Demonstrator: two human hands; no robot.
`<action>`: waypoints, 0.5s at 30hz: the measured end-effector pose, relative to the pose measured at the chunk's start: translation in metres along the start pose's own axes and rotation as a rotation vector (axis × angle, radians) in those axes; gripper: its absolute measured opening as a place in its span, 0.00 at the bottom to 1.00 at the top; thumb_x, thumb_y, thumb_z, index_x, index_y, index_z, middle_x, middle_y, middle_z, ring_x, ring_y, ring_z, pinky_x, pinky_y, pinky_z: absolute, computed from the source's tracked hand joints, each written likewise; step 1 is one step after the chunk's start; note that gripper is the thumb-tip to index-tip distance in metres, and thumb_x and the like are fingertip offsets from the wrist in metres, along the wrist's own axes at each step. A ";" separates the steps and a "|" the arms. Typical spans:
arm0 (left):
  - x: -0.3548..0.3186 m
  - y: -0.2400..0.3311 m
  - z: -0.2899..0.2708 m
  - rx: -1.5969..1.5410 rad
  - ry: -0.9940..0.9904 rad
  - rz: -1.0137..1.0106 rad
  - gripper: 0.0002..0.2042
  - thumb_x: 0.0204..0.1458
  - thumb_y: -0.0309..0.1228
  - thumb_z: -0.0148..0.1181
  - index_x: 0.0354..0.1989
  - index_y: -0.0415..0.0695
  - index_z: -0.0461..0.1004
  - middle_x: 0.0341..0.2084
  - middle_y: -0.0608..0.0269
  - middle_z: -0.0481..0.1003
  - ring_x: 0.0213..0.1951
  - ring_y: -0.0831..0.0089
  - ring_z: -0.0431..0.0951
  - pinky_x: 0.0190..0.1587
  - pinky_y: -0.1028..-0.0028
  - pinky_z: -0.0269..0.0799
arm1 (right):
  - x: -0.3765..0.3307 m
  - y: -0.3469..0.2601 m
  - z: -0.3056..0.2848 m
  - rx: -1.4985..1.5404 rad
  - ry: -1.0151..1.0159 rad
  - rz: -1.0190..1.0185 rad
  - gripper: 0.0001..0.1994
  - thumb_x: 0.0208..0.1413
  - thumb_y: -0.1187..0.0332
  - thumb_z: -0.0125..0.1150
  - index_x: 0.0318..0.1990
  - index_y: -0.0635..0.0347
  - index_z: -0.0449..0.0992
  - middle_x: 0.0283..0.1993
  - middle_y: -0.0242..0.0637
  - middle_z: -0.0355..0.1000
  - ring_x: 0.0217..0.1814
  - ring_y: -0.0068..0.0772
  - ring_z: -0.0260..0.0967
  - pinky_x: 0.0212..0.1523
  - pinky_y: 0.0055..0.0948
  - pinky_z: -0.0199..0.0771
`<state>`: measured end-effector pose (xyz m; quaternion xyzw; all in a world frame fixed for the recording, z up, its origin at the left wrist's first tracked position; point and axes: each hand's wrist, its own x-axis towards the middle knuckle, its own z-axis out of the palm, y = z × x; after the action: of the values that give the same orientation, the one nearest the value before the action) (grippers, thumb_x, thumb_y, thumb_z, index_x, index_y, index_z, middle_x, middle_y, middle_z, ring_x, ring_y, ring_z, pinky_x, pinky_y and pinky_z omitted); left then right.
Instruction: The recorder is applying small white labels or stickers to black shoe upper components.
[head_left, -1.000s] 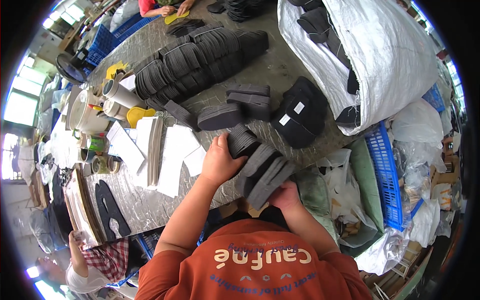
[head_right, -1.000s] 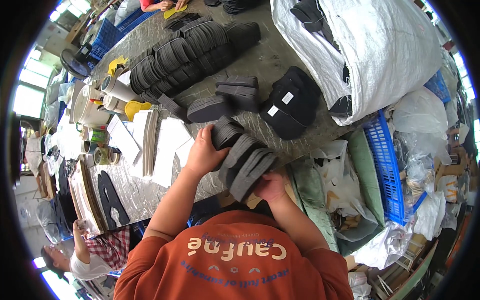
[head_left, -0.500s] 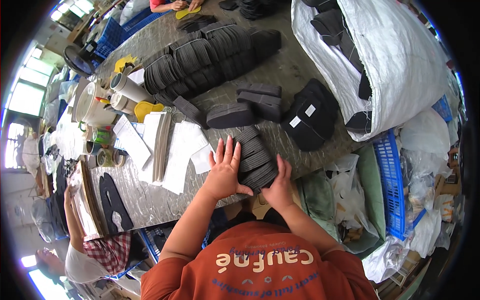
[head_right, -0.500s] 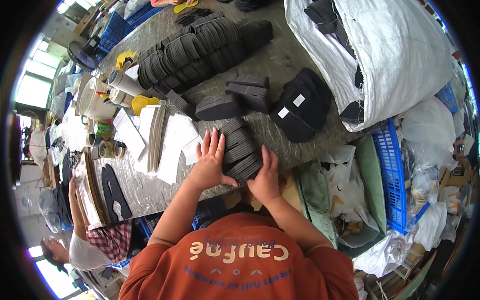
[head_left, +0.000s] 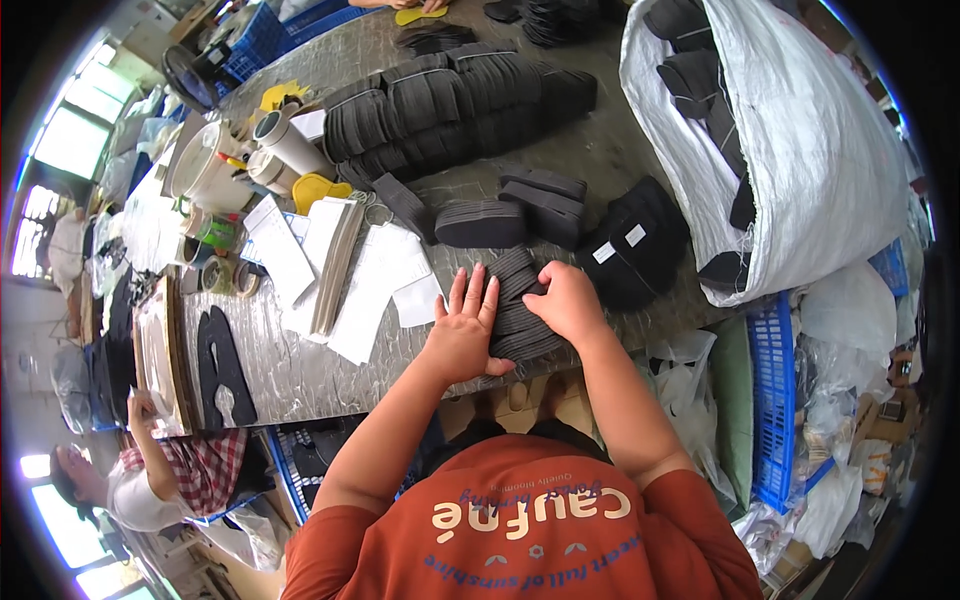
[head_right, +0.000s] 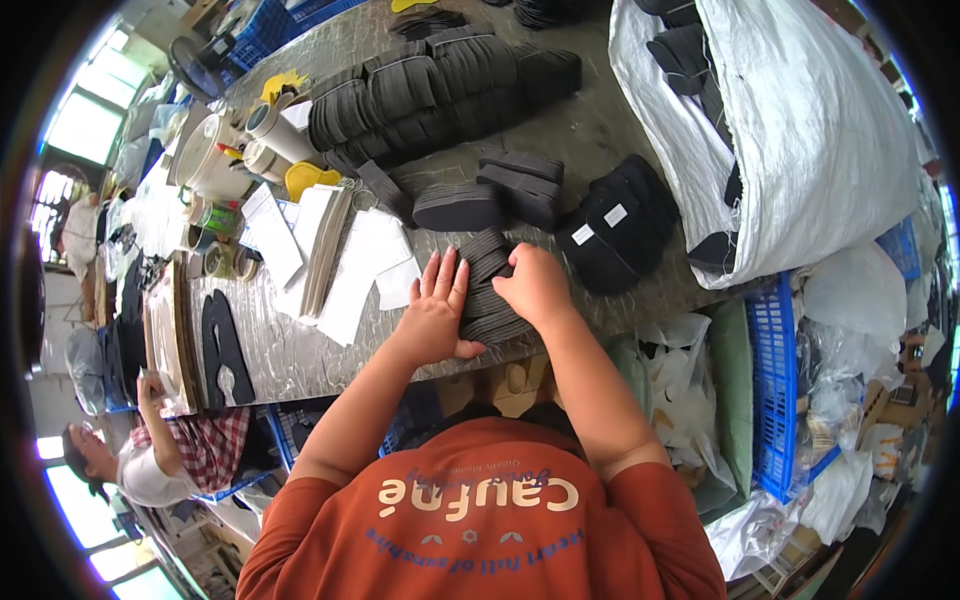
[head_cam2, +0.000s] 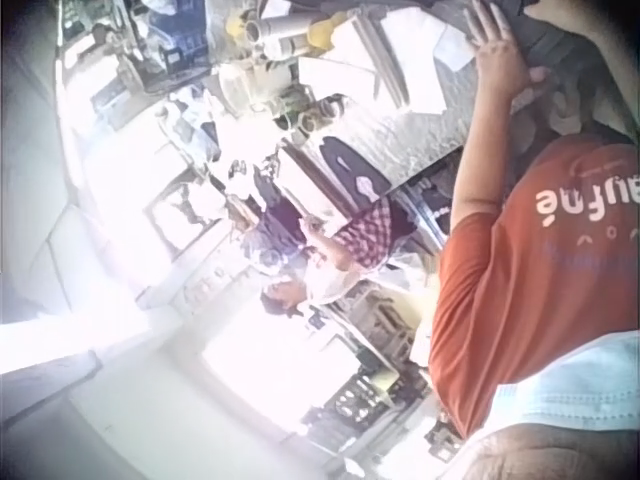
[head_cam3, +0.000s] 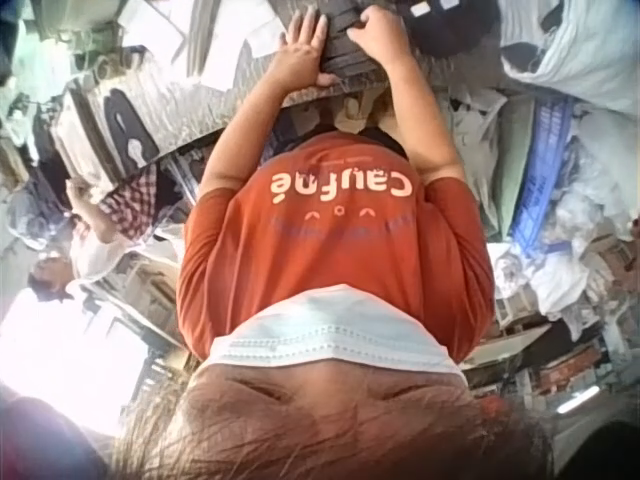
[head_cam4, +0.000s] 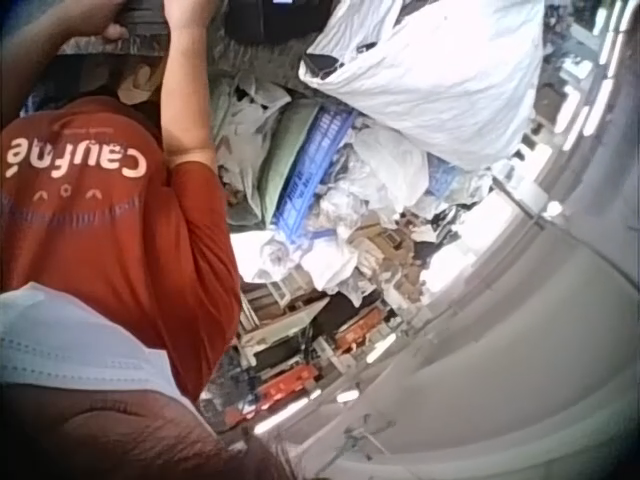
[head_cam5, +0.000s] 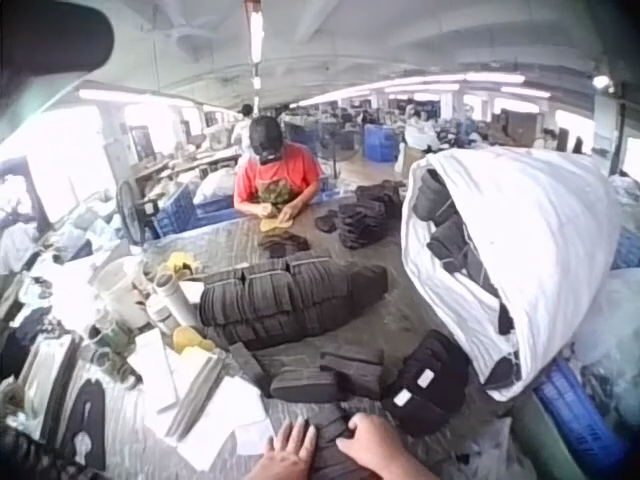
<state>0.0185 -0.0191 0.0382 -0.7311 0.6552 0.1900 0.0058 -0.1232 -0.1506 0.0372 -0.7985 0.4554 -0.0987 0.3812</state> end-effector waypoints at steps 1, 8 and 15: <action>0.001 0.001 0.000 0.001 -0.009 -0.002 0.64 0.27 0.60 0.70 0.70 0.37 0.40 0.69 0.42 0.37 0.70 0.44 0.38 0.63 0.40 0.48 | 0.001 0.005 0.003 0.023 0.050 -0.068 0.17 0.36 0.66 0.72 0.33 0.66 0.75 0.31 0.48 0.75 0.35 0.48 0.74 0.37 0.38 0.73; 0.000 0.002 0.000 -0.015 0.015 -0.015 0.63 0.26 0.56 0.72 0.69 0.38 0.41 0.69 0.44 0.38 0.69 0.45 0.41 0.63 0.42 0.51 | 0.014 0.043 0.012 0.545 -0.169 0.138 0.07 0.47 0.75 0.67 0.32 0.67 0.75 0.26 0.31 0.74 0.28 0.20 0.69 0.31 0.21 0.69; 0.004 0.002 0.000 -0.015 0.001 -0.022 0.63 0.26 0.57 0.71 0.70 0.38 0.40 0.70 0.46 0.37 0.70 0.46 0.39 0.63 0.42 0.50 | -0.002 0.064 0.035 0.624 0.121 0.034 0.06 0.48 0.79 0.63 0.35 0.64 0.75 0.30 0.36 0.75 0.30 0.20 0.70 0.33 0.23 0.71</action>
<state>0.0170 -0.0235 0.0371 -0.7384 0.6458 0.1943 0.0022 -0.1484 -0.1495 -0.0315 -0.6279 0.4383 -0.2743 0.5817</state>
